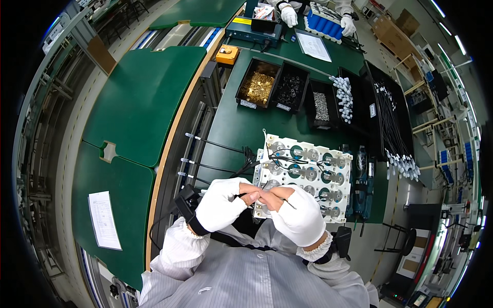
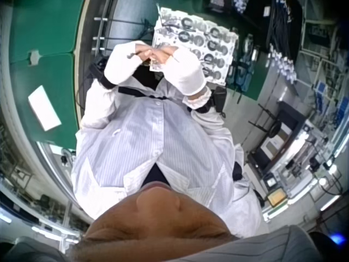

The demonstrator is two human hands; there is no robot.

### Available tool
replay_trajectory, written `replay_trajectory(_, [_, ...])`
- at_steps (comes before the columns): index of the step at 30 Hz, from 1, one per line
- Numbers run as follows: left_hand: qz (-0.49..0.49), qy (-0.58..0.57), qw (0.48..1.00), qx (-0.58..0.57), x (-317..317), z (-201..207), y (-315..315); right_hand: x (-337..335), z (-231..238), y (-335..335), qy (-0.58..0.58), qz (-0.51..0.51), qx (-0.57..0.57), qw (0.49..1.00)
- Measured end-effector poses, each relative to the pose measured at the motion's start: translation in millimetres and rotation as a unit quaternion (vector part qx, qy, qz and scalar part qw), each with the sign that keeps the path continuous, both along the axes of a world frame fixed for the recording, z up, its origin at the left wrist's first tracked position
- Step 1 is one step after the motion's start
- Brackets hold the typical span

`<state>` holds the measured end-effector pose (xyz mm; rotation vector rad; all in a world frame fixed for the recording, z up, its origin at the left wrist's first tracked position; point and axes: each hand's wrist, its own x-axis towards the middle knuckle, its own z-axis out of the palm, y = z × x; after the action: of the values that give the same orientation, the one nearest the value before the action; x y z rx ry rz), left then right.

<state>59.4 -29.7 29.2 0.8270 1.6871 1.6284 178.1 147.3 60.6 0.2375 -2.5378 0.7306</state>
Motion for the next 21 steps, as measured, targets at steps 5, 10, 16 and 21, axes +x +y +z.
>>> replay_trajectory(5, [-0.009, 0.077, 0.997, -0.014, -0.3, 4.2, 3.0, -8.2, 1.2, -4.4, -0.014, -0.034, -0.051, 0.998])
replay_trajectory(10, [0.144, 0.066, 0.985, -0.065, 17.8, 15.7, 22.9, -11.3, -5.0, 3.3, -0.027, -0.090, -0.105, 0.990])
replay_trajectory(16, [0.139, 0.171, 0.974, -0.051, 19.1, 10.6, 34.7, -14.1, 4.2, 14.7, -0.084, -0.108, -0.194, 0.971])
replay_trajectory(21, [0.153, 0.145, 0.976, -0.057, 17.6, 7.5, 31.9, -19.0, 2.4, 15.1, -0.091, -0.098, -0.205, 0.970])
